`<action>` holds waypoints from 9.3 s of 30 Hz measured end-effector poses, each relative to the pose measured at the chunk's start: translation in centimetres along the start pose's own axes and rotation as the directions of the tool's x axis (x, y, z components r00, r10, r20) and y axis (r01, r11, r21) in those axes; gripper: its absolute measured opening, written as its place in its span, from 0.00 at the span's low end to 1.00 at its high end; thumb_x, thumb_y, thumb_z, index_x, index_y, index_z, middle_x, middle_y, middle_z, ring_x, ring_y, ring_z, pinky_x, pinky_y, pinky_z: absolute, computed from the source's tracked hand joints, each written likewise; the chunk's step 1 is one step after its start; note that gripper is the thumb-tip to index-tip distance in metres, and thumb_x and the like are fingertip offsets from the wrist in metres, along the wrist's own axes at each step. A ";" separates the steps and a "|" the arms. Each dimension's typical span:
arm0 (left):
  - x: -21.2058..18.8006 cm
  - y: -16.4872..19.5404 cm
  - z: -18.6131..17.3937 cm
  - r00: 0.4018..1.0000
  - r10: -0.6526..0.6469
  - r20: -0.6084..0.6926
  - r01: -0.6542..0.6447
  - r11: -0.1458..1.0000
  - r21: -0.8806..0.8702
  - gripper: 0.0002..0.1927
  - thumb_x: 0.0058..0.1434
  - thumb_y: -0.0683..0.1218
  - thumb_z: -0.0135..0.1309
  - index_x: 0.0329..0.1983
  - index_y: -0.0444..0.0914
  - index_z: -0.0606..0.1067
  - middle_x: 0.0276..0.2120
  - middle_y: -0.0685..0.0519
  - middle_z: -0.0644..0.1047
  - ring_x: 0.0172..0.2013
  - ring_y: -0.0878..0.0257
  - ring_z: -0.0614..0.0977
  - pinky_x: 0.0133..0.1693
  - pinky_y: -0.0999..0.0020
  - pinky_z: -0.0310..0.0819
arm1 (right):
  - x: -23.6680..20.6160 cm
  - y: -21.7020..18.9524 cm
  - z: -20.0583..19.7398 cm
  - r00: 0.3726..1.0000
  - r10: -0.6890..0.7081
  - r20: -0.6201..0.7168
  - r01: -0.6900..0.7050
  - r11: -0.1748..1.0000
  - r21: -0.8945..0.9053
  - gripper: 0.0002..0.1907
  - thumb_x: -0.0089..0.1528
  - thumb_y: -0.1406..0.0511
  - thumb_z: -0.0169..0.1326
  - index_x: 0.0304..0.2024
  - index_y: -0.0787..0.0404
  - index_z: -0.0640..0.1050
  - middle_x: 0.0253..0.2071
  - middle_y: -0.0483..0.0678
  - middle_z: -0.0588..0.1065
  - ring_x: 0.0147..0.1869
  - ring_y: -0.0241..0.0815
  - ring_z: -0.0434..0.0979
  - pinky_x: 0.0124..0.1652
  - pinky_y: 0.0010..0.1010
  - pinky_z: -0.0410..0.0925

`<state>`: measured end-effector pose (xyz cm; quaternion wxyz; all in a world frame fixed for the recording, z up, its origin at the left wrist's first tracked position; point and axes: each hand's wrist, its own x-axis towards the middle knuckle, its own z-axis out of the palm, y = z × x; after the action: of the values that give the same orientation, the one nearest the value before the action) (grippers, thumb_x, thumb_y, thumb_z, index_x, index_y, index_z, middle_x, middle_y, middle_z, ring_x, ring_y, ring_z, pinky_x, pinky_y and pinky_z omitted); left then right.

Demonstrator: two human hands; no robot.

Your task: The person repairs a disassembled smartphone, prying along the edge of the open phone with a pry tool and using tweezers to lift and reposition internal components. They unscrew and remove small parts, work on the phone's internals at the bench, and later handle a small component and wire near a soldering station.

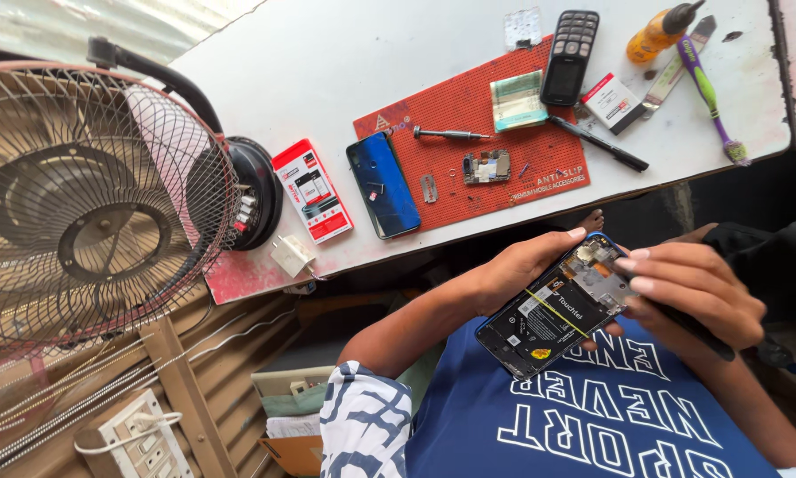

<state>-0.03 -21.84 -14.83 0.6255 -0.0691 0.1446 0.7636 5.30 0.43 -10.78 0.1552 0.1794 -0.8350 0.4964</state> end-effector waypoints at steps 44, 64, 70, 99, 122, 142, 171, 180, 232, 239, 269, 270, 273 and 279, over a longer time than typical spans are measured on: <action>2.8 1.3 2.9 0.996 -0.063 -0.066 0.077 0.970 0.230 0.45 0.72 0.75 0.20 0.73 0.36 0.58 0.54 0.31 0.73 0.46 0.45 0.84 0.42 0.52 0.86 | 0.9 0.0 -3.8 0.992 -0.040 0.116 0.029 0.995 0.096 0.12 0.53 0.64 0.65 0.39 0.58 0.83 0.42 0.47 0.81 0.49 0.45 0.84 0.52 0.37 0.79; -0.6 1.3 -1.5 0.992 0.060 -0.111 -0.066 0.997 -0.049 0.32 0.80 0.58 0.37 0.70 0.25 0.60 0.56 0.25 0.73 0.50 0.38 0.82 0.50 0.49 0.81 | -5.3 4.4 -2.9 0.899 0.438 0.019 -0.413 0.832 0.371 0.08 0.59 0.74 0.60 0.41 0.64 0.78 0.45 0.55 0.79 0.47 0.45 0.84 0.47 0.30 0.78; -8.0 6.1 -9.3 0.453 0.676 -0.581 -0.478 0.735 0.481 0.20 0.69 0.51 0.45 0.55 0.31 0.71 0.41 0.41 0.79 0.36 0.51 0.85 0.38 0.57 0.83 | -8.5 10.1 -1.1 0.773 0.611 0.169 -0.627 0.698 0.347 0.07 0.66 0.75 0.54 0.47 0.65 0.74 0.47 0.54 0.77 0.45 0.42 0.83 0.46 0.28 0.78; -8.6 9.9 -9.5 -0.386 0.906 -0.176 0.693 0.411 0.592 0.23 0.68 0.58 0.49 0.46 0.34 0.79 0.36 0.43 0.81 0.36 0.46 0.82 0.38 0.50 0.74 | -4.9 7.9 0.1 0.776 0.560 -0.291 0.002 0.460 0.888 0.03 0.71 0.76 0.59 0.48 0.73 0.81 0.48 0.61 0.80 0.51 0.48 0.84 0.55 0.38 0.79; 29.1 -17.3 12.6 0.951 0.249 0.183 -0.308 0.803 0.510 0.02 0.71 0.34 0.58 0.44 0.31 0.77 0.45 0.42 0.81 0.48 0.54 0.85 0.50 0.63 0.82 | -25.4 1.7 -24.4 0.729 0.141 -0.670 -0.201 0.979 -0.013 0.10 0.58 0.69 0.65 0.39 0.63 0.79 0.42 0.52 0.79 0.45 0.46 0.84 0.48 0.40 0.81; 31.6 -26.4 23.2 0.608 -0.235 0.758 -0.775 0.030 0.631 0.08 0.63 0.32 0.65 0.43 0.30 0.77 0.45 0.46 0.80 0.45 0.57 0.86 0.43 0.72 0.85 | -35.3 -9.1 -18.6 0.070 0.282 -0.957 -0.486 0.847 0.214 0.06 0.67 0.69 0.53 0.45 0.64 0.78 0.42 0.50 0.78 0.32 0.29 0.74 0.28 0.14 0.67; 57.4 -56.1 35.4 0.512 -0.511 0.691 -0.707 0.206 0.677 0.09 0.60 0.31 0.64 0.42 0.32 0.79 0.45 0.46 0.82 0.47 0.55 0.86 0.47 0.68 0.82 | -58.6 -9.2 -43.6 -0.270 0.124 -0.955 -0.594 0.759 0.266 0.06 0.64 0.74 0.59 0.44 0.67 0.78 0.43 0.53 0.78 0.40 0.33 0.79 0.38 0.18 0.71; 60.3 -61.8 37.6 0.427 -0.627 0.651 -0.687 0.243 0.684 0.09 0.59 0.32 0.65 0.42 0.32 0.79 0.44 0.46 0.83 0.46 0.54 0.86 0.47 0.67 0.82 | -61.0 -10.6 -47.0 -0.357 0.008 -0.934 -0.681 0.682 0.267 0.10 0.59 0.74 0.63 0.43 0.66 0.79 0.43 0.50 0.79 0.32 0.25 0.73 0.31 0.15 0.64; 68.0 -69.2 42.0 0.155 -0.742 0.652 -0.683 0.397 0.614 0.08 0.60 0.32 0.65 0.39 0.31 0.78 0.44 0.45 0.82 0.44 0.54 0.86 0.44 0.67 0.81 | -62.8 -9.1 -51.1 -0.764 0.204 -0.612 -0.200 0.826 0.526 0.05 0.63 0.72 0.60 0.41 0.67 0.79 0.40 0.44 0.78 0.44 0.29 0.75 0.44 0.18 0.67; 67.4 -70.0 40.4 0.287 -0.735 0.614 -0.592 0.368 0.717 0.07 0.61 0.32 0.64 0.39 0.32 0.78 0.43 0.46 0.83 0.44 0.56 0.86 0.44 0.69 0.81 | -64.1 -9.6 -50.7 -0.760 0.286 -0.583 -0.163 0.785 0.598 0.06 0.62 0.71 0.59 0.42 0.66 0.80 0.37 0.43 0.78 0.40 0.27 0.75 0.40 0.17 0.66; 82.6 -71.6 42.1 0.222 -0.888 0.404 -0.445 0.276 0.852 0.11 0.60 0.31 0.66 0.45 0.34 0.81 0.44 0.48 0.84 0.43 0.62 0.86 0.47 0.72 0.82 | -62.8 -0.2 -61.2 -0.878 0.240 -0.413 -0.044 0.820 0.571 0.06 0.62 0.70 0.59 0.41 0.64 0.79 0.35 0.40 0.75 0.39 0.27 0.72 0.39 0.19 0.64; 82.3 -71.8 42.0 0.231 -0.887 0.399 -0.442 0.269 0.856 0.11 0.60 0.32 0.66 0.45 0.34 0.81 0.44 0.48 0.83 0.43 0.61 0.86 0.46 0.72 0.82 | -63.0 -0.5 -61.0 -0.878 0.239 -0.415 -0.047 0.819 0.572 0.06 0.62 0.70 0.59 0.41 0.64 0.79 0.35 0.40 0.75 0.39 0.27 0.72 0.39 0.19 0.64; 81.5 -72.0 41.7 0.265 -0.883 0.388 -0.441 0.247 0.863 0.12 0.60 0.32 0.66 0.45 0.34 0.81 0.44 0.48 0.83 0.44 0.61 0.85 0.46 0.72 0.81 | -63.6 -1.1 -60.4 -0.872 0.243 -0.426 -0.059 0.810 0.583 0.06 0.62 0.70 0.59 0.42 0.64 0.79 0.35 0.40 0.75 0.39 0.27 0.72 0.39 0.19 0.64; 80.0 -72.3 40.3 0.322 -0.885 0.337 -0.354 0.218 0.909 0.11 0.61 0.33 0.66 0.46 0.34 0.81 0.46 0.50 0.80 0.43 0.64 0.83 0.45 0.74 0.79 | -64.5 -2.3 -59.6 -0.864 0.250 -0.438 -0.079 0.790 0.608 0.05 0.63 0.71 0.58 0.42 0.64 0.79 0.36 0.40 0.75 0.39 0.26 0.72 0.39 0.17 0.63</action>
<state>56.90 78.11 -9.27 0.6512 0.6975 0.1756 0.2420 68.40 61.52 -9.87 0.6325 -0.6664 -0.1075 0.3798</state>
